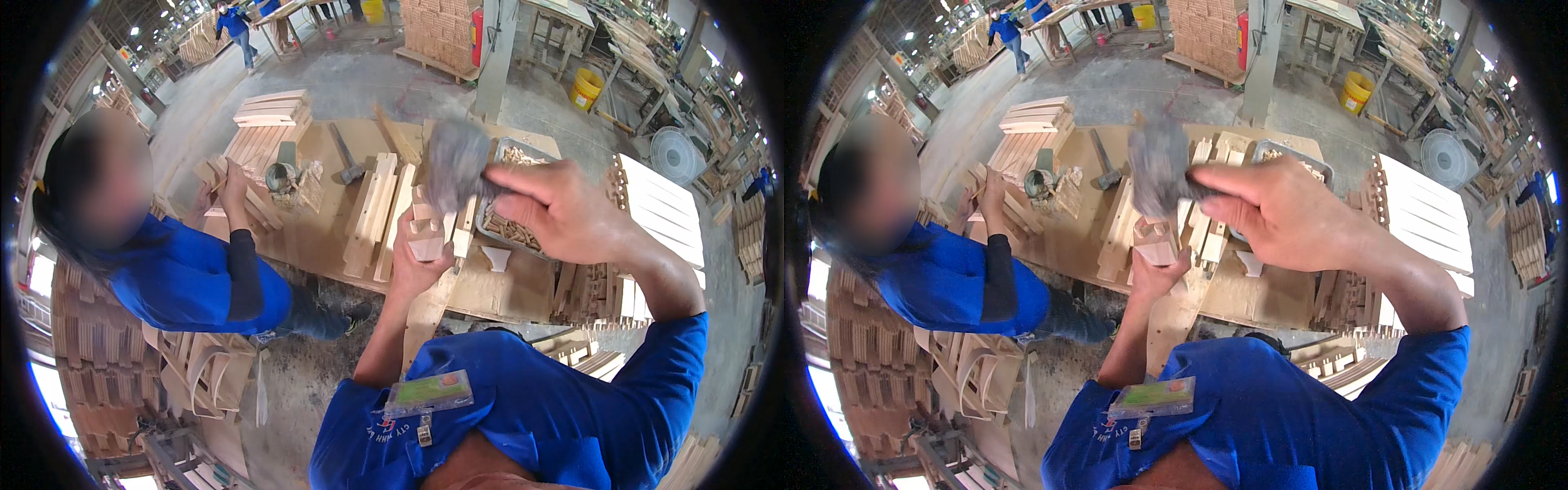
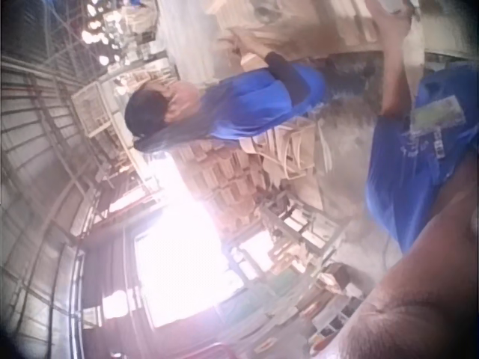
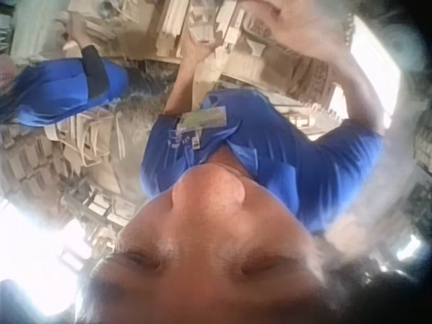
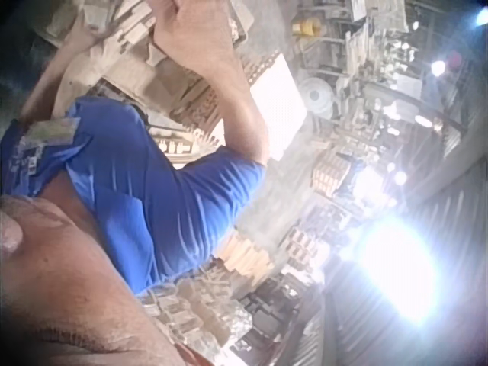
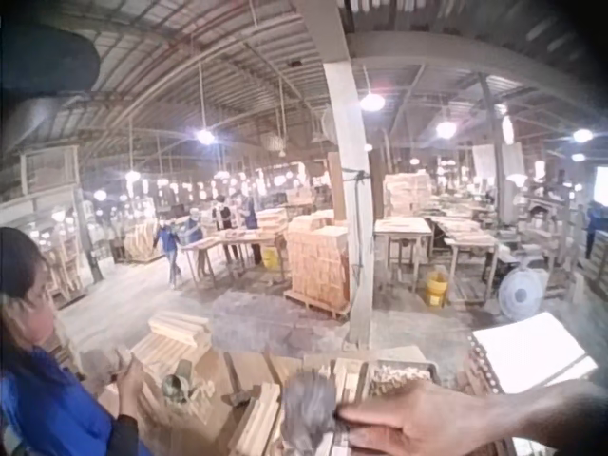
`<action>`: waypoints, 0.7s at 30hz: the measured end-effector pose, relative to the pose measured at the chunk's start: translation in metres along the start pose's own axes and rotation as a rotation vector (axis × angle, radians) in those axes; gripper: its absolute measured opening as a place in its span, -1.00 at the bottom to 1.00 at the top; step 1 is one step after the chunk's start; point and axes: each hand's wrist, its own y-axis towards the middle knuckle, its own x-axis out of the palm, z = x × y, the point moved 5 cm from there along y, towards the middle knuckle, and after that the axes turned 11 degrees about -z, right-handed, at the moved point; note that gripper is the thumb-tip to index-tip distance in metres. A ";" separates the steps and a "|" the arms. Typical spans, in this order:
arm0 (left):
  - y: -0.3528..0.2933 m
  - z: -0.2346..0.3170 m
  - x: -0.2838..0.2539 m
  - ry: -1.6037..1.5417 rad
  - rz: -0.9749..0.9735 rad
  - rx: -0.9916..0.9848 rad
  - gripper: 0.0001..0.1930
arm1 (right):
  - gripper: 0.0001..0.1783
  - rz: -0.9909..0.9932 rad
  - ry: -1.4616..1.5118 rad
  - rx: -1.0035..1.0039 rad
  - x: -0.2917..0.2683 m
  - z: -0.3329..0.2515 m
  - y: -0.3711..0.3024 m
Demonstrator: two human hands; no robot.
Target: The person assembles wooden furniture components by inserting cylindrical wooden dowels into pre-drilled holes in rectangular wooden blocks. Using a hammer, the person taps the dowels to secure them, then stacks the finished pieces on a pile to the right. The process is repeated continuously with new blocks and dowels.
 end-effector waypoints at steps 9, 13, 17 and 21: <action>-0.003 -0.018 -0.003 -0.039 -0.090 -0.135 -0.20 | -0.71 -0.392 -0.053 0.163 0.029 0.004 0.027; 0.000 -0.009 -0.004 -0.146 0.004 -0.107 -0.19 | -0.67 -0.139 0.078 0.047 0.003 -0.011 0.024; -0.003 -0.007 -0.002 -0.123 0.024 -0.053 -0.19 | -0.63 0.192 0.127 -0.055 -0.006 -0.023 0.025; 0.000 -0.015 -0.001 -0.182 -0.057 -0.179 -0.20 | -0.63 -0.262 -0.279 0.084 0.025 0.011 0.030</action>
